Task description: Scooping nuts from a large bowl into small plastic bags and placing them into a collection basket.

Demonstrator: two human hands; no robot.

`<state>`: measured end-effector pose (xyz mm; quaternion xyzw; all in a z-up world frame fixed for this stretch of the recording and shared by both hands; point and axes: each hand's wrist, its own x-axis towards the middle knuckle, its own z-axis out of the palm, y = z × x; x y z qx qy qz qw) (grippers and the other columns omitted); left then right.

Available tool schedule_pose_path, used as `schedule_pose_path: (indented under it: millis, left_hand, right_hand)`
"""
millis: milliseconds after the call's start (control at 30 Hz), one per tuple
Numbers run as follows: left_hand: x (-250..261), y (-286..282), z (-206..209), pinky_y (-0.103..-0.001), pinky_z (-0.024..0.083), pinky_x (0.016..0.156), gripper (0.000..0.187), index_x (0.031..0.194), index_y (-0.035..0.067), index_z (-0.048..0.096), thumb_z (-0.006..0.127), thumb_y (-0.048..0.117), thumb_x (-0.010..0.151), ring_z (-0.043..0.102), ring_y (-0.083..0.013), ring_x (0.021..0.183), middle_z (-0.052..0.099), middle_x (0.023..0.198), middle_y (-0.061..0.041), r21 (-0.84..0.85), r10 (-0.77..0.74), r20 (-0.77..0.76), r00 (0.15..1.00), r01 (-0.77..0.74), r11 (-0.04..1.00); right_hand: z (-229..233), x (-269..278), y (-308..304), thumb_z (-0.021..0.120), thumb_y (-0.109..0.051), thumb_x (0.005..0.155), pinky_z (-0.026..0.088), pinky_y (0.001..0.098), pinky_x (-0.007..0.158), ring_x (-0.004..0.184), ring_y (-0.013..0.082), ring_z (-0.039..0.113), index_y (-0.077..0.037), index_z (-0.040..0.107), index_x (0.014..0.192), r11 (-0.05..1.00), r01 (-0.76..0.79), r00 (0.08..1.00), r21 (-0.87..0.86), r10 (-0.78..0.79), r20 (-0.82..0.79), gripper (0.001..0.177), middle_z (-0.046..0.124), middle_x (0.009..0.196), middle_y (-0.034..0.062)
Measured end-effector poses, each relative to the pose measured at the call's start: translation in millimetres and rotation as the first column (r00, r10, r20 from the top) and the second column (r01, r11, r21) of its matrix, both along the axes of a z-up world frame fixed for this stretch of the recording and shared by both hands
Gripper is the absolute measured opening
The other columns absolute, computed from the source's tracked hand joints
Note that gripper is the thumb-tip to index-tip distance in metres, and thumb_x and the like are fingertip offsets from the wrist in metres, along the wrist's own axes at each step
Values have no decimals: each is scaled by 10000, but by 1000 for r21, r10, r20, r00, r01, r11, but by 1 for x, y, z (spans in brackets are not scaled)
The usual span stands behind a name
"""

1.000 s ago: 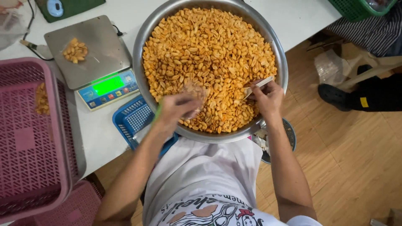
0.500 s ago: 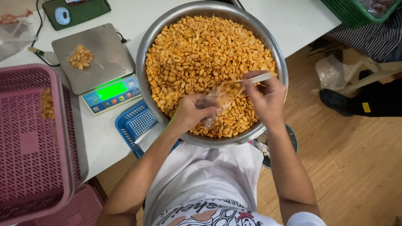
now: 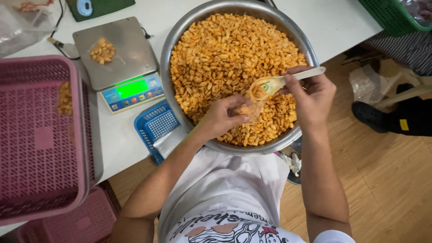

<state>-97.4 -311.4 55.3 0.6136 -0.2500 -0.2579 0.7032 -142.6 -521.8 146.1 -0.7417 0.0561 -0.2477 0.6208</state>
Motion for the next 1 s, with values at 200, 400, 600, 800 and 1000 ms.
schedule_pose_path:
  millis: [200, 400, 600, 800, 1000]
  left_hand:
    - [-7, 22, 32, -262, 285, 484, 179, 894, 97, 684, 671, 248, 990, 381, -44, 522, 477, 612, 61, 64, 92, 60, 994, -95, 993]
    - [91, 100, 42, -328, 594, 950, 258, 956, 141, 711, 567, 330, 1055, 711, -184, 1116, 741, 1152, -30, -120, 421, 411, 809, -410, 904]
    - [198, 180, -80, -704, 174, 1111, 74, 819, 257, 785, 809, 210, 871, 616, -360, 1094, 753, 1037, -33, 265, 243, 893, 379, -879, 396]
    - [173, 224, -118, -583, 386, 1123, 438, 1347, 59, 598, 603, -19, 916, 462, -425, 1356, 523, 1482, -179, 283, 138, 954, 267, -953, -109]
    - [133, 247, -20, -277, 550, 767, 73, 1062, 107, 636, 616, 46, 1027, 663, -150, 888, 698, 978, -36, 89, 708, 511, 487, -849, 521]
  right_hand:
    - [-10, 1, -19, 768, -54, 977, 687, 224, 714, 833, 188, 761, 1, 694, 1103, 987, 153, 982, 54, -145, -118, 156, 739, 1003, 130]
    - [-41, -18, -39, 766, -52, 1079, 690, 302, 768, 899, 223, 728, 36, 708, 1139, 967, 132, 984, -219, -154, -86, 122, 707, 1000, 149]
    - [-39, -28, -21, 742, -79, 1096, 655, 305, 766, 870, 233, 712, 63, 707, 1164, 943, 34, 983, -332, -91, -158, 161, 707, 1047, 174]
    - [-38, -24, -20, 747, -21, 1083, 639, 293, 806, 888, 201, 742, 21, 739, 1187, 864, 110, 947, -492, -242, -213, 113, 745, 1042, 144]
    - [-42, -20, -13, 749, -29, 1062, 662, 323, 695, 815, 235, 754, 33, 699, 1189, 880, 117, 932, -460, -258, -255, 150, 748, 1042, 183]
